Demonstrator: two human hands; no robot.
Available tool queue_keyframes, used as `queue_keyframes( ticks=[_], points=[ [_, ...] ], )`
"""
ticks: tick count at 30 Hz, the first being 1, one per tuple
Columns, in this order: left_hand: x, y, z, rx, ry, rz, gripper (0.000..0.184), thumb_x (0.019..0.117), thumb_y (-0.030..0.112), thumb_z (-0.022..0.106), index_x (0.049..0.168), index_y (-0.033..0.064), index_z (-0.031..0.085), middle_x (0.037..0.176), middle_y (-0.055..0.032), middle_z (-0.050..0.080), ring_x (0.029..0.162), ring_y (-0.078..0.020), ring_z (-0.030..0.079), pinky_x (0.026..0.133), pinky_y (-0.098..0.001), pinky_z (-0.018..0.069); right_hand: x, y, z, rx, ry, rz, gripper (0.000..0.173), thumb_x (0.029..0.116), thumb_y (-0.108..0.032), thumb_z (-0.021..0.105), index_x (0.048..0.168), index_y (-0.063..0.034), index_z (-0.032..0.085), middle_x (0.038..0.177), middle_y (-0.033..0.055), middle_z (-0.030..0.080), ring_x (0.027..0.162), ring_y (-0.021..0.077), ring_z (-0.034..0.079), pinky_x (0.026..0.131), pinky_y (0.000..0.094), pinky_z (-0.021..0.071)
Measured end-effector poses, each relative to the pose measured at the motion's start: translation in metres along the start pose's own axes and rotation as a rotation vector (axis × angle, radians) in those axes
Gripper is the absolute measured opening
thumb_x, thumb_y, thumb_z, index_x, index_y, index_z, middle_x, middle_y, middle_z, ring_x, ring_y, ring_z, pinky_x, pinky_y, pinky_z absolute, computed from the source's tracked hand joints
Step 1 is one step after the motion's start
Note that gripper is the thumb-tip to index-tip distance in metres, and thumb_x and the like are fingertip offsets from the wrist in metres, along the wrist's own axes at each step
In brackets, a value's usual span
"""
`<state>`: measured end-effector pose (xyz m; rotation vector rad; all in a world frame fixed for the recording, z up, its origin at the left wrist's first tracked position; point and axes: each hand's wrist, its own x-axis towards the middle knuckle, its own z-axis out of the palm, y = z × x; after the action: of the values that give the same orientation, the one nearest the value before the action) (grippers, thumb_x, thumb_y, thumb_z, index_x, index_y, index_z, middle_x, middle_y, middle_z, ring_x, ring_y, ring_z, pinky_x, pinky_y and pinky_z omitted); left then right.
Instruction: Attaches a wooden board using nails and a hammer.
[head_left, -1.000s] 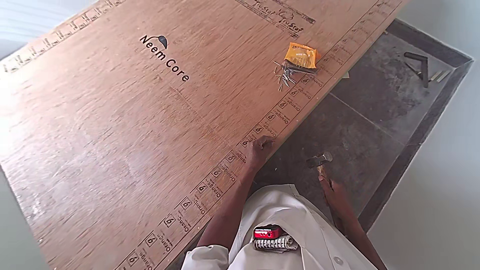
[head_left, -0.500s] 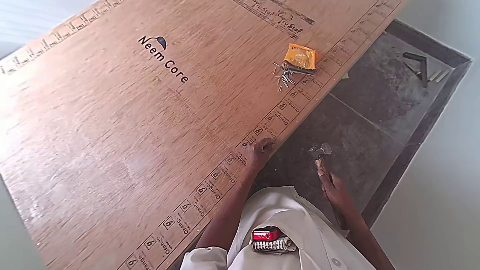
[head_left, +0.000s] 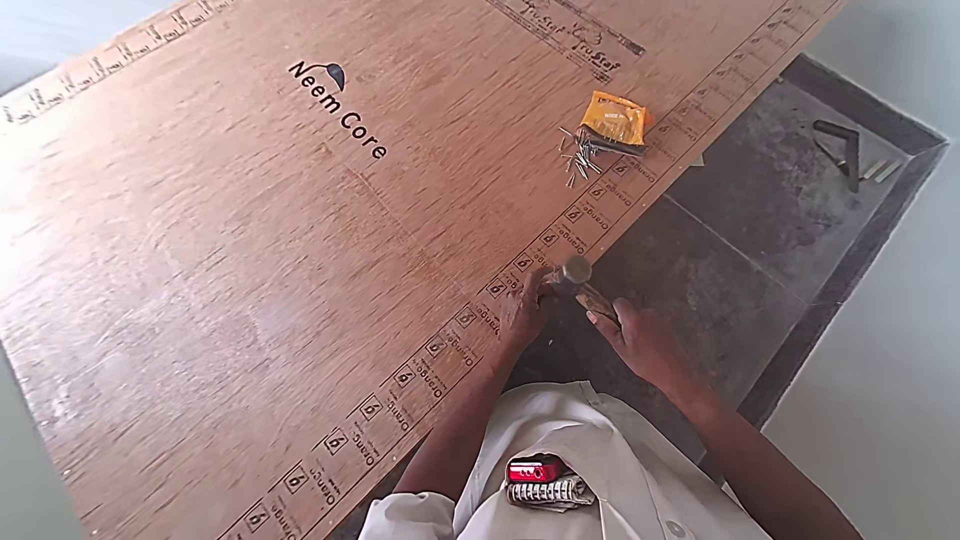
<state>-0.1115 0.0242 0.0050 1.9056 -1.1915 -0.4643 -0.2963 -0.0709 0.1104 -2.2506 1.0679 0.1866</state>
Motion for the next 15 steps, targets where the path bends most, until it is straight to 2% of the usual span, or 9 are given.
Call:
queue_keyframes(
  ticks=[2, 5, 7, 8, 9, 11, 12, 13, 15],
  points=[
    [0.004, -0.001, 0.0, -0.01, -0.021, -0.013, 0.043, 0.0963, 0.012, 0.067, 0.136, -0.0028, 0.058, 0.097, -0.0124, 0.078, 0.088, -0.0291, 0.076, 0.083, -0.051, 0.0589, 0.001, 0.002, -0.004, 0.056, 0.063, -0.016, 0.055, 0.1067, -0.052, 0.045, 0.101, -0.0002, 0.061, 0.069, 0.0087, 0.055, 0.062, 0.0245, 0.058, 0.057, 0.0416, 0.0477],
    [0.004, -0.002, -0.002, -0.05, -0.017, -0.005, 0.044, 0.0957, 0.013, 0.068, 0.136, -0.0017, 0.058, 0.099, -0.0101, 0.079, 0.089, -0.026, 0.077, 0.083, -0.0486, 0.0595, -0.02, -0.006, -0.019, 0.25, 0.361, -0.245, 0.057, 0.1052, -0.055, 0.045, 0.095, -0.0025, 0.064, 0.061, -0.0011, 0.053, 0.05, 0.0058, 0.053, 0.046, 0.0241, 0.046],
    [0.0, 0.001, -0.007, -0.085, -0.029, -0.038, 0.051, 0.0931, 0.015, 0.073, 0.138, -0.0002, 0.056, 0.102, -0.011, 0.078, 0.091, -0.0248, 0.076, 0.084, -0.0474, 0.0594, -0.033, -0.017, -0.029, 0.416, 0.479, -0.419, 0.056, 0.1066, -0.057, 0.042, 0.094, -0.0057, 0.06, 0.064, -0.003, 0.055, 0.053, 0.0004, 0.054, 0.047, 0.0197, 0.0479],
    [0.001, 0.003, -0.012, -0.072, -0.027, -0.058, 0.059, 0.0898, 0.018, 0.077, 0.141, -0.0005, 0.053, 0.108, -0.0147, 0.076, 0.097, -0.0275, 0.074, 0.089, -0.0491, 0.0579, -0.033, -0.021, -0.03, 0.471, 0.52, -0.483, 0.054, 0.1067, -0.056, 0.042, 0.094, -0.0074, 0.059, 0.066, -0.0026, 0.057, 0.055, -0.0003, 0.056, 0.049, 0.0192, 0.0498],
    [0.0, 0.003, -0.017, -0.017, -0.031, -0.08, 0.072, 0.0854, 0.023, 0.082, 0.145, -0.0002, 0.05, 0.121, -0.0187, 0.071, 0.111, -0.0312, 0.07, 0.098, -0.0513, 0.0537, -0.031, -0.02, -0.026, 0.487, 0.54, -0.513, 0.053, 0.1068, -0.055, 0.042, 0.095, -0.0072, 0.06, 0.067, -0.0019, 0.058, 0.056, 0.0001, 0.057, 0.051, 0.0198, 0.0515],
    [-0.005, -0.004, -0.023, 0.186, -0.091, -0.104, 0.107, 0.0763, 0.042, 0.088, 0.157, -0.0018, 0.033, 0.157, -0.0194, 0.046, 0.15, -0.0287, 0.039, 0.126, -0.0459, 0.0266, -0.021, -0.007, -0.004, 0.295, 0.475, -0.415, 0.056, 0.1069, -0.053, 0.045, 0.097, -0.0001, 0.062, 0.065, 0.0034, 0.058, 0.054, 0.0085, 0.058, 0.05, 0.026, 0.0523],
    [-0.008, -0.01, -0.023, 0.307, -0.123, -0.107, 0.12, 0.0734, 0.051, 0.087, 0.16, -0.0037, 0.025, 0.165, -0.0199, 0.033, 0.157, -0.0269, 0.024, 0.129, -0.0434, 0.0148, -0.013, 0.0, 0.005, 0.105, 0.355, -0.3, 0.057, 0.1057, -0.051, 0.047, 0.097, 0.0028, 0.064, 0.065, 0.0084, 0.059, 0.054, 0.0188, 0.061, 0.051, 0.0343, 0.052],
    [-0.011, -0.014, -0.022, 0.401, -0.15, -0.118, 0.126, 0.0737, 0.059, 0.083, 0.161, -0.0051, 0.018, 0.168, -0.0208, 0.024, 0.16, -0.0262, 0.015, 0.13, -0.0422, 0.0087, -0.004, 0.005, 0.009, -0.035, 0.153, -0.161, 0.058, 0.1063, -0.052, 0.045, 0.1, 0.004, 0.063, 0.068, 0.0137, 0.061, 0.061, 0.0293, 0.065, 0.057, 0.0441, 0.0535],
    [-0.016, -0.017, -0.019, 0.474, -0.15, -0.123, 0.125, 0.0757, 0.061, 0.079, 0.161, -0.0057, 0.016, 0.169, -0.0206, 0.022, 0.16, -0.0253, 0.014, 0.13, -0.0406, 0.0085, 0.004, 0.009, 0.01, -0.058, -0.005, -0.039, 0.06, 0.106, -0.054, 0.044, 0.102, 0.0027, 0.061, 0.07, 0.0141, 0.058, 0.066, 0.0315, 0.063, 0.06, 0.047, 0.0513]
  ],
)
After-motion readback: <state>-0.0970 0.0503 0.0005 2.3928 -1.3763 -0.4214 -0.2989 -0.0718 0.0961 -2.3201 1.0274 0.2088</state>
